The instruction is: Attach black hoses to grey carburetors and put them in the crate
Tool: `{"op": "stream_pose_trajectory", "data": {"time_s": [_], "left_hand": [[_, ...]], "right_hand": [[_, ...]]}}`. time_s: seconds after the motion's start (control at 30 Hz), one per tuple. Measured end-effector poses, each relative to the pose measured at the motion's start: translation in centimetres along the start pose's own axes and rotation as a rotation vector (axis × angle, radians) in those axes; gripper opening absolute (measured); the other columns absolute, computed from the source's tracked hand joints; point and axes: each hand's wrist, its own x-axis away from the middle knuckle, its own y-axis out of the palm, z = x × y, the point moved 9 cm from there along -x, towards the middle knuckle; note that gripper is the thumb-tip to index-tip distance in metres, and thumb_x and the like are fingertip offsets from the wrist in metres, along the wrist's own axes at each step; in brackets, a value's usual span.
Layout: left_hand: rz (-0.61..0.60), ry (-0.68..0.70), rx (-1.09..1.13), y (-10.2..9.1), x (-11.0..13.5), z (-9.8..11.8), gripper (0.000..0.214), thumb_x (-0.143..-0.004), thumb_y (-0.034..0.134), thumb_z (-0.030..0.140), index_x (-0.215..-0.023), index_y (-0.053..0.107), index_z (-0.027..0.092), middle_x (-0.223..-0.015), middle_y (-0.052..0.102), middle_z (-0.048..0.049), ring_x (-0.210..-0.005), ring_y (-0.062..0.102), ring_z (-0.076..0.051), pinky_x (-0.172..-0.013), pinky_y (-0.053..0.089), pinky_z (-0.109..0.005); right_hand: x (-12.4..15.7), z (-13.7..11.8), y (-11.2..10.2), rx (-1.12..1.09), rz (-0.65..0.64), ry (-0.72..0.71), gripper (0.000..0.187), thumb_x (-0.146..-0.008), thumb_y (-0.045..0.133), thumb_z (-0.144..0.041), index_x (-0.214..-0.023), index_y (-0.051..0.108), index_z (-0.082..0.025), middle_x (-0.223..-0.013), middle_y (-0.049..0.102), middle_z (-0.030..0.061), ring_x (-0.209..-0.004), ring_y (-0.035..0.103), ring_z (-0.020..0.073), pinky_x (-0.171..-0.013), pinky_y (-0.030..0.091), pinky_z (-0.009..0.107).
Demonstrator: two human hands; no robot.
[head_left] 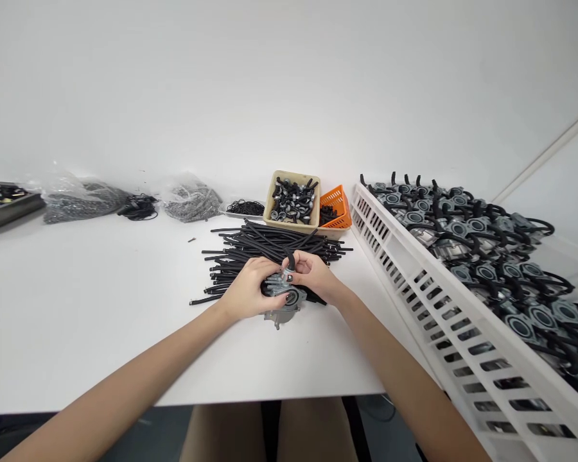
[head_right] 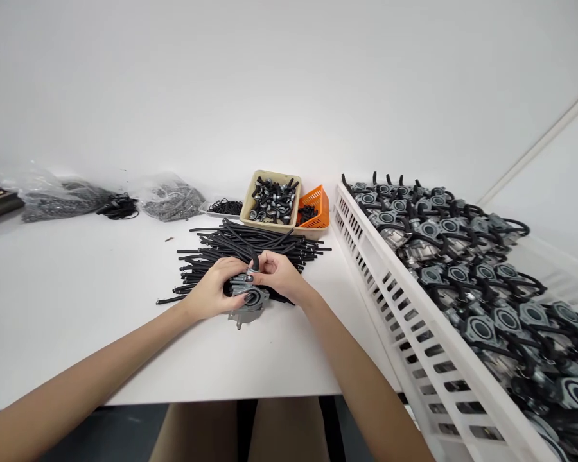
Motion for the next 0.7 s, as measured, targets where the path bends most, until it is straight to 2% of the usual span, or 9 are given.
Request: {"op": "stream_pose_trajectory", "data": {"time_s": [0.2,0.27,0.4,0.6,0.7], "left_hand": [[0.003,0.023,-0.003,0.01,0.01,0.18,0.025,-0.074,0.064,0.039,-0.087,0.064,0.017,-0.083,0.068,-0.0059,-0.085,0.061,-0.023,-0.085,0.042,-0.038],[0.007,0.017,-0.007,-0.04,-0.03,0.15,0.025,-0.075,0.063,0.041,-0.083,0.063,0.017,-0.080,0.067,-0.0055,-0.082,0.060,-0.022,-0.083,0.042,-0.036],[-0.019,0.013,-0.005,0.09,-0.12,0.21,0.026,-0.077,0.062,0.042,-0.081,0.063,0.017,-0.078,0.066,-0.0050,-0.079,0.059,-0.021,-0.081,0.042,-0.035],[-0.006,0.003,0.006,-0.02,-0.11,0.08,0.026,-0.077,0.062,0.042,-0.083,0.065,0.017,-0.079,0.067,-0.0050,-0.079,0.059,-0.021,-0.079,0.043,-0.035],[-0.009,0.000,0.012,0.04,-0.09,0.05,0.026,-0.078,0.062,0.042,-0.083,0.065,0.017,-0.079,0.067,-0.0052,-0.079,0.059,-0.021,-0.078,0.043,-0.035]], "right_hand": [[0.66,-0.29,0.61,-0.118,-0.147,0.045,0.039,-0.077,0.077,-0.041,-0.107,0.070,-0.017,-0.099,0.066,0.0047,-0.090,0.060,0.0145,-0.085,0.046,0.028],[0.78,-0.24,0.57,-0.093,-0.163,0.046,0.035,-0.077,0.078,-0.038,-0.104,0.071,-0.017,-0.098,0.066,0.0049,-0.090,0.060,0.0150,-0.086,0.046,0.029],[0.56,0.08,-0.04,-0.053,-0.102,0.018,0.032,-0.074,0.080,-0.036,-0.098,0.071,-0.017,-0.092,0.066,0.0034,-0.087,0.060,0.0144,-0.084,0.046,0.028],[0.48,0.25,0.04,-0.062,-0.085,0.032,0.035,-0.077,0.077,-0.042,-0.101,0.071,-0.018,-0.093,0.067,0.0041,-0.087,0.061,0.0142,-0.084,0.047,0.027],[0.45,0.15,-0.08,-0.027,-0.066,0.035,0.035,-0.072,0.082,-0.037,-0.099,0.070,-0.018,-0.092,0.067,0.0030,-0.088,0.062,0.0144,-0.085,0.047,0.027]]}}
